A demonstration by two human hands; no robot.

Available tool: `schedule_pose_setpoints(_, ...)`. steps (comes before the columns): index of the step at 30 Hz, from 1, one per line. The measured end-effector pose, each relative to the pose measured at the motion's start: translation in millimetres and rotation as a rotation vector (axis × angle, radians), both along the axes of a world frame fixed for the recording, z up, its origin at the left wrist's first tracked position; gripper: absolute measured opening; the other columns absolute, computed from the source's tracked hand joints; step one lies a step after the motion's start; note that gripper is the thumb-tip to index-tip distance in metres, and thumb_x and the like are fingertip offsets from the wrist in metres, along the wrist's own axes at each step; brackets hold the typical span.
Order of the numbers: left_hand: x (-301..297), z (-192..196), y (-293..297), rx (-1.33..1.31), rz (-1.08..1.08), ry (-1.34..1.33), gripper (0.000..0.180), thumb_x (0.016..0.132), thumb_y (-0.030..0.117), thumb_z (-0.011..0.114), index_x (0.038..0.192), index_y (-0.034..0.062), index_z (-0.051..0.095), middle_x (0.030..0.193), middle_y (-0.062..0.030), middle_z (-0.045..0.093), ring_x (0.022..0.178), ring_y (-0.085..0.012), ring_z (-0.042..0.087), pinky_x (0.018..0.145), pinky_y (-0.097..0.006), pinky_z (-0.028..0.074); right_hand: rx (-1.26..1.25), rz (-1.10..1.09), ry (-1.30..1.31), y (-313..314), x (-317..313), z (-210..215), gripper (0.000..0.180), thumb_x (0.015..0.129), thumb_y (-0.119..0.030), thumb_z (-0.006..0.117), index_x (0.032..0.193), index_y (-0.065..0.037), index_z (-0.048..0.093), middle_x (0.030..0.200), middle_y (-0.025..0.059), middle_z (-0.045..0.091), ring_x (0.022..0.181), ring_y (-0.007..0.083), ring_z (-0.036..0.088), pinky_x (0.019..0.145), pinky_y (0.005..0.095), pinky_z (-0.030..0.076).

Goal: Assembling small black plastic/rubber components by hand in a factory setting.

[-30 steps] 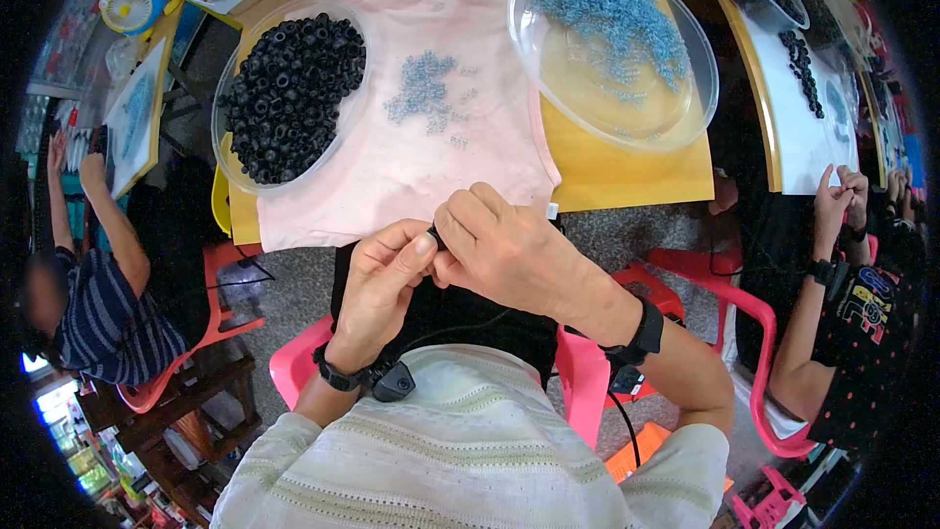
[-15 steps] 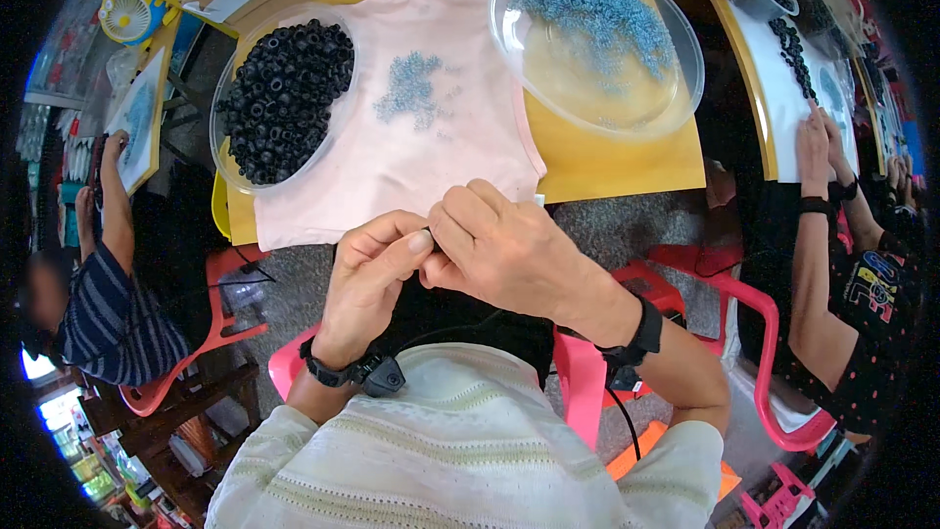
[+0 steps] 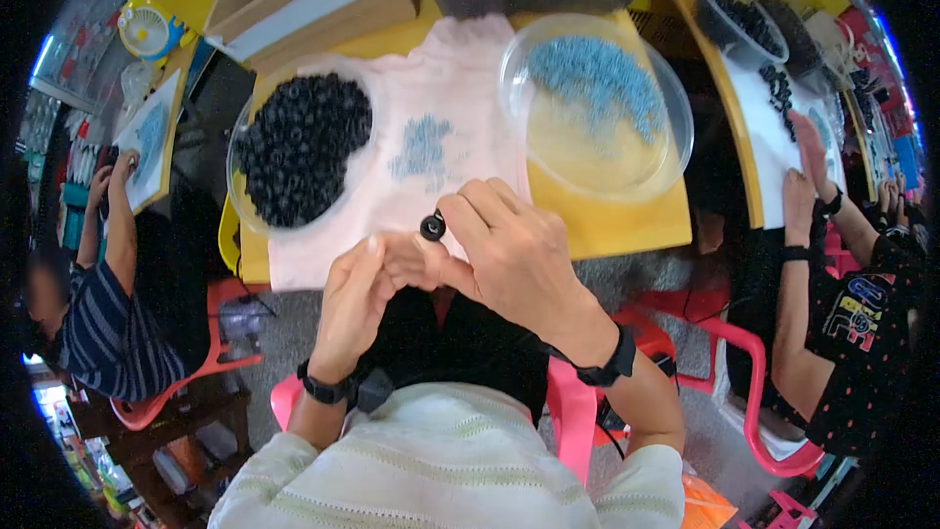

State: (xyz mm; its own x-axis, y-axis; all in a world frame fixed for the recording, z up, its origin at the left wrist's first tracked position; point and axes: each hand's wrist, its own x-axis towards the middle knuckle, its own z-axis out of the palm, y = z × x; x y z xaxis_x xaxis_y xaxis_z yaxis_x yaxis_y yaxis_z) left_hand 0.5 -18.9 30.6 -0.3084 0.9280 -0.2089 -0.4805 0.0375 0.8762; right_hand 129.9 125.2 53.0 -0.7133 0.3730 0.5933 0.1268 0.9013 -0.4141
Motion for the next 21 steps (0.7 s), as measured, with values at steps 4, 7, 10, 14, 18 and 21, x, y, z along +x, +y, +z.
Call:
schedule_pose_setpoints(4, -13.2, -2.5, -4.1, -0.052, 0.067, 0.041, 0.041, 0.106, 0.027, 0.038, 0.116, -0.0072, 0.058, 0.102, -0.0161, 0.068, 0.093, -0.0216, 0.067, 0.086, -0.034, 0.053, 0.112, -0.060, 0.018, 39.2, -13.3, 31.6, 0.023, 0.074, -0.019, 0.074, 0.082, -0.007, 0.056, 0.077, 0.0075, 0.053, 0.071, 0.0254, 0.058, 0.057, 0.0354, 0.047)
schedule_pose_setpoints(7, -23.8, -2.6, -1.7, -0.048, 0.059, 0.060, 0.033, 0.104, 0.020, 0.044, 0.115, -0.0064, 0.060, 0.101, -0.0157, 0.068, 0.094, -0.0209, 0.067, 0.086, -0.033, 0.054, 0.238, -0.128, 0.035, 83.9, -31.1, 67.8, 0.024, 0.076, -0.020, 0.074, 0.081, -0.006, 0.056, 0.076, 0.0100, 0.053, 0.068, 0.0288, 0.057, 0.058, 0.0377, 0.048)
schedule_pose_setpoints(10, -26.1, 4.6, -1.2, -0.033, 0.031, 0.037, 0.026, 0.102, 0.014, 0.048, 0.112, -0.0056, 0.062, 0.101, -0.0149, 0.068, 0.093, -0.0198, 0.067, 0.084, -0.032, 0.054, 0.281, -0.271, 0.016, 137.7, -55.7, 90.7, 0.021, 0.080, -0.021, 0.073, 0.086, -0.003, 0.062, 0.074, 0.0120, 0.058, 0.068, 0.0320, 0.059, 0.062, 0.0386, 0.050)
schedule_pose_setpoints(14, -37.6, 45.8, -4.8, 0.178, -0.161, 0.178, 0.020, 0.096, 0.004, 0.053, 0.109, -0.0048, 0.066, 0.103, -0.0153, 0.069, 0.092, -0.0208, 0.067, 0.082, -0.033, 0.055, 0.634, -0.430, -0.093, 256.4, -67.8, 64.1, 0.016, 0.083, -0.018, 0.070, 0.090, -0.003, 0.068, 0.079, 0.0127, 0.065, 0.072, 0.0307, 0.063, 0.065, 0.0364, 0.051)
schedule_pose_setpoints(18, -37.3, 67.8, -14.7, 0.731, -0.293, 0.352, 0.028, 0.090, 0.011, 0.060, 0.109, -0.0102, 0.061, 0.109, -0.0226, 0.065, 0.097, -0.0336, 0.066, 0.079, -0.040, 0.055, 0.050, -0.436, -0.176, 210.7, -92.9, 95.7, 0.032, 0.081, -0.021, 0.064, 0.095, 0.007, 0.061, 0.077, 0.0177, 0.064, 0.072, 0.0245, 0.062, 0.065, 0.0366, 0.049)
schedule_pose_setpoints(21, 10.4, 128.8, -22.8, 0.416, 0.118, 0.335, 0.025, 0.078, 0.016, 0.066, 0.094, -0.0025, 0.067, 0.094, -0.0188, 0.065, 0.083, -0.0302, 0.067, 0.063, -0.030, 0.054, -0.063, -0.322, -0.106, 176.9, -93.8, 68.0, 0.022, 0.085, -0.018, 0.067, 0.094, 0.002, 0.062, 0.076, 0.0110, 0.061, 0.072, 0.0159, 0.057, 0.065, 0.0308, 0.046)
